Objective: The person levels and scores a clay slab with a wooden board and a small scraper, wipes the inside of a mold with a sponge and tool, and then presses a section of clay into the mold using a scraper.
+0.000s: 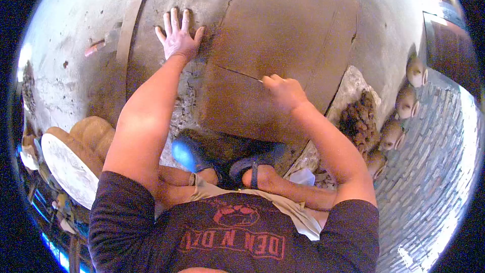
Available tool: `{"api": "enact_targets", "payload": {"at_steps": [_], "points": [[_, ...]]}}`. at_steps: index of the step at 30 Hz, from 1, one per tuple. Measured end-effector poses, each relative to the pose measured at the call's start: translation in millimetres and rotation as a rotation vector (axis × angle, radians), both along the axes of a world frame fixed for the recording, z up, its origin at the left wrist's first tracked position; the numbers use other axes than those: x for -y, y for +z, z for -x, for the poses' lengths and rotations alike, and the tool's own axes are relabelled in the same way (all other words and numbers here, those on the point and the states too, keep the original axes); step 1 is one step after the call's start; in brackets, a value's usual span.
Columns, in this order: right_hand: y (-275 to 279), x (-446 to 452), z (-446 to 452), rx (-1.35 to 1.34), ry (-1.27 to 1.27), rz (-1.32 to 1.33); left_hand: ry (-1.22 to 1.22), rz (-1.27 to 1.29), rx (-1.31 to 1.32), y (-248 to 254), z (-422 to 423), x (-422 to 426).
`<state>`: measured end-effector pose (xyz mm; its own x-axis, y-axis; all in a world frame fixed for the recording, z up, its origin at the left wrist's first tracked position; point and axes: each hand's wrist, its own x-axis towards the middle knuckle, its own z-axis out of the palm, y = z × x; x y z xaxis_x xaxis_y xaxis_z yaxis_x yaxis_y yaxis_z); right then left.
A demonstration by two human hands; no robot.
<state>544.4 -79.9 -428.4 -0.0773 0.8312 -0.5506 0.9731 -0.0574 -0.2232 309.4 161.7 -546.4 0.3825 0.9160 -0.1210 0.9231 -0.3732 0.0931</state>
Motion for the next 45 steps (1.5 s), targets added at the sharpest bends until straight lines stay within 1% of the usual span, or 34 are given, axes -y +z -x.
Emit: {"api": "enact_targets", "payload": {"at_steps": [8, 11, 14, 15, 16, 17, 18, 20, 22, 24, 26, 31, 35, 39, 45], "points": [[15.8, 81.3, -64.9, 0.139, -0.07, 0.085, 0.009, -0.012, -0.041, -6.3, -1.4, 0.5], [24.9, 79.8, -65.1, 0.205, -0.097, 0.171, 0.01, 0.008, -0.063, 0.0, -2.5, 0.8], [31.5, 79.1, -73.6, 0.262, -0.099, 0.246, 0.007, -0.01, -0.056, -6.3, -2.1, 0.0], [36.6, 69.7, -75.4, 0.276, -0.101, 0.246, 0.009, -0.019, -0.056, -5.8, -1.7, 0.2], [48.6, 54.6, -77.1, 0.288, -0.1, 0.248, 0.011, 0.056, -0.059, 6.5, -3.2, -0.6], [60.8, 41.0, -77.6, 0.299, -0.1, 0.253, 0.009, 0.078, -0.07, 9.8, -3.5, -1.4], [65.0, 20.1, -80.8, 0.197, -0.176, 0.138, 0.011, 0.073, -0.06, 9.0, -3.2, -1.3], [44.5, -30.9, -84.9, 0.087, -0.213, -0.199, 0.008, 0.063, -0.042, 6.1, -2.8, 1.6], [30.7, -94.4, -71.8, -0.001, -0.185, -0.453, 0.009, 0.034, -0.032, 1.8, -2.1, -1.0], [11.1, -149.9, -60.0, 0.046, -0.119, -0.412, 0.003, 0.024, -0.007, 0.3, -0.8, -0.5], [-1.7, -188.9, -48.5, 0.016, -0.085, -0.439, 0.002, 0.027, 0.016, 1.0, -0.2, -1.4], [-26.6, -223.9, -37.1, -0.018, 0.006, -0.462, 0.007, 0.072, -0.011, 5.5, -1.6, -2.3], [-31.8, -231.3, -33.4, 0.024, 0.033, -0.412, 0.009, 0.064, -0.005, 1.0, -1.1, -2.8], [-24.1, -227.4, -37.8, 0.065, 0.036, -0.325, 0.015, 0.087, -0.024, 8.5, -4.0, -2.1], [-10.1, -174.3, -84.7, 0.186, -0.008, -0.203, 0.015, 0.082, -0.041, 8.2, -4.2, -0.9]]}}
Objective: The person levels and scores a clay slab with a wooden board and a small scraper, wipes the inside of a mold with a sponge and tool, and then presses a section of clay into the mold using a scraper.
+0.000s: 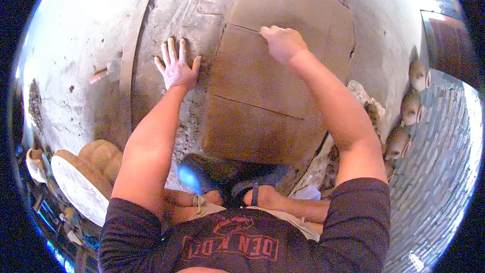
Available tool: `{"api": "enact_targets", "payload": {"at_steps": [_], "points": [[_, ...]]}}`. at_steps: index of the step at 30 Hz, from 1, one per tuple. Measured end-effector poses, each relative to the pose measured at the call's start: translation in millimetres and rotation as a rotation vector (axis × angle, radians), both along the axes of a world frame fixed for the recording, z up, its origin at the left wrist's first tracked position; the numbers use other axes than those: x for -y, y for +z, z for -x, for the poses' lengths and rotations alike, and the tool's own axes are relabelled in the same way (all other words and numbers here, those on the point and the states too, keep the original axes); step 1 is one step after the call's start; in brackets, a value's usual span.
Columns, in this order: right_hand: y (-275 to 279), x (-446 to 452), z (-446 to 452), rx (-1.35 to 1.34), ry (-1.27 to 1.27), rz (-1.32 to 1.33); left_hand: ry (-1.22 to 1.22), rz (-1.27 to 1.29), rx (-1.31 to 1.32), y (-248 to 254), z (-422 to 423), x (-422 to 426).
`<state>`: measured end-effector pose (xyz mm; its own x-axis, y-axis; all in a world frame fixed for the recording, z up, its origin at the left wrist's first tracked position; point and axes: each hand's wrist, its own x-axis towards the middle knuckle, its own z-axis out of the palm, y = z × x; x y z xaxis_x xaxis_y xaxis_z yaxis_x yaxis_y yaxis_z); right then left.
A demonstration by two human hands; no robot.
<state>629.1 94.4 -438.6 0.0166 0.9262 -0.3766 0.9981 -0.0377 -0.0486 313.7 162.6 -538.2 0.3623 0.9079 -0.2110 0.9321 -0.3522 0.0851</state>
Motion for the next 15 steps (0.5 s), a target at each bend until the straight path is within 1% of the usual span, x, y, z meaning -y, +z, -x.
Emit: {"api": "enact_targets", "payload": {"at_steps": [8, 15], "points": [[1.9, 90.0, -80.4, 0.117, -0.111, 0.031, -0.005, -0.013, -0.04, -4.6, -1.0, 0.2], [4.1, 125.4, -112.1, 0.134, -0.164, 0.04, -0.008, -0.023, -0.085, -2.3, -2.4, 0.2]]}}
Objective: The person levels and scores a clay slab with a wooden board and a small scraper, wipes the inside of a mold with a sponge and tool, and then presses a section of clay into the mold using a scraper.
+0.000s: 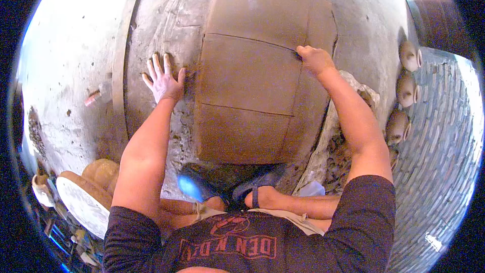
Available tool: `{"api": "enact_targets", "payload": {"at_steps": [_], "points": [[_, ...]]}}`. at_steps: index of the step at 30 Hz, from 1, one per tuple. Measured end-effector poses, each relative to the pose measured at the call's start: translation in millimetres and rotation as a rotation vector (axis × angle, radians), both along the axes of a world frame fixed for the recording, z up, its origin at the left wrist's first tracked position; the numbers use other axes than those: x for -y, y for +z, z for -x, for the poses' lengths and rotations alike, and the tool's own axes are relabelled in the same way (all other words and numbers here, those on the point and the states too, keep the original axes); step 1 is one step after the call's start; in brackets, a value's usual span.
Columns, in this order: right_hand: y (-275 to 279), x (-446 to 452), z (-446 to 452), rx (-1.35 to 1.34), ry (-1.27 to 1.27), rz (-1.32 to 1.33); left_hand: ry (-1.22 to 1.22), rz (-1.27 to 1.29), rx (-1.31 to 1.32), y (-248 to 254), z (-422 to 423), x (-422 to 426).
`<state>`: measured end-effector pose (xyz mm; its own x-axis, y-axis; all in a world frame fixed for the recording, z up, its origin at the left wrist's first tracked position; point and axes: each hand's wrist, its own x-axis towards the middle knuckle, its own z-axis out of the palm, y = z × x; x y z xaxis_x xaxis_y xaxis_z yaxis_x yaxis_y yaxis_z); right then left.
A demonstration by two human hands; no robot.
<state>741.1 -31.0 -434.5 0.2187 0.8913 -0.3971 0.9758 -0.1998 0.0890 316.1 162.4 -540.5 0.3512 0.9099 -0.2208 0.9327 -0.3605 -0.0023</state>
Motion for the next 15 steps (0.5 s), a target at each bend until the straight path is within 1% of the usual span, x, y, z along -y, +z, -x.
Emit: {"api": "enact_targets", "payload": {"at_steps": [6, 9, 11, 13, 14, 15], "points": [[16.6, 2.9, -3.2, 0.074, -0.049, 0.118, -0.008, -0.003, 0.014, 1.7, 0.6, 1.2], [59.2, 32.4, 14.0, -0.027, -0.297, 0.02, 0.001, 0.024, 0.01, 2.4, 1.9, 1.7], [86.5, 80.0, 21.4, -0.064, -0.309, 0.02, -0.004, 0.015, 0.021, -1.1, 2.1, 1.0], [101.7, 150.0, 17.9, -0.106, -0.337, 0.182, -0.003, 0.059, 0.039, 2.4, 3.7, 1.2], [113.8, 186.5, 24.9, -0.08, -0.334, 0.277, -0.01, 0.074, 0.049, 6.9, 5.8, -1.3], [125.1, 221.0, 32.0, -0.051, -0.331, 0.365, -0.041, 0.157, 0.08, 13.7, 9.3, -9.3]]}}
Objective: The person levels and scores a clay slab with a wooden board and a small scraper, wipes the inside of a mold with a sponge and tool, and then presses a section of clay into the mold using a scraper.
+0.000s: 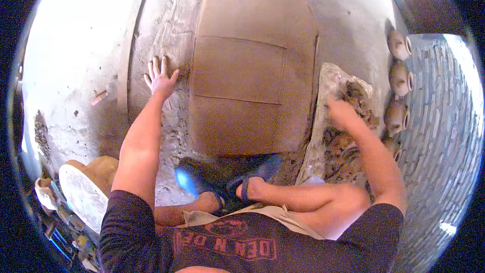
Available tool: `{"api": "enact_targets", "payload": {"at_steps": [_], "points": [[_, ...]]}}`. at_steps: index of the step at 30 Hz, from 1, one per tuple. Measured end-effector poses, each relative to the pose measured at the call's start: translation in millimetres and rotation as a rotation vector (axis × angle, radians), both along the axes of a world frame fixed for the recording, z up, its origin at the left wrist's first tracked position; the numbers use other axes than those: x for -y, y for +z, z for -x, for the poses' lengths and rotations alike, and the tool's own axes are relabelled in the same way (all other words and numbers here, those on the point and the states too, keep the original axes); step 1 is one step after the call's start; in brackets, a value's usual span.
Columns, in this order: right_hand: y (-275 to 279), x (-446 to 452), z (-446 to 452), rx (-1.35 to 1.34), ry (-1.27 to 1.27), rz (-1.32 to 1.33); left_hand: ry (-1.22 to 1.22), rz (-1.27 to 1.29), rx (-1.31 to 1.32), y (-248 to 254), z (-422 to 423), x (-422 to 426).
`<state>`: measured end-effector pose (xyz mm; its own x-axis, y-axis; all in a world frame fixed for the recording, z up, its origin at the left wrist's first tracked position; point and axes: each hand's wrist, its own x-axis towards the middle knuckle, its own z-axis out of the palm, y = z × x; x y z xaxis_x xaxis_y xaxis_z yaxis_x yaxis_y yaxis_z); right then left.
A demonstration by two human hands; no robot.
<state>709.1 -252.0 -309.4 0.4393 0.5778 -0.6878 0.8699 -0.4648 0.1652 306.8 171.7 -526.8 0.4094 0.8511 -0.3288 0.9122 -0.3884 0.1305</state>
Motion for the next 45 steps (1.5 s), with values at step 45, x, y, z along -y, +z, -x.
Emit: {"api": "enact_targets", "payload": {"at_steps": [45], "points": [[177.4, -41.4, 192.2, -0.077, 0.405, -0.565, 0.361, -0.485, 0.208, 249.5, 522.0, 299.8]]}}
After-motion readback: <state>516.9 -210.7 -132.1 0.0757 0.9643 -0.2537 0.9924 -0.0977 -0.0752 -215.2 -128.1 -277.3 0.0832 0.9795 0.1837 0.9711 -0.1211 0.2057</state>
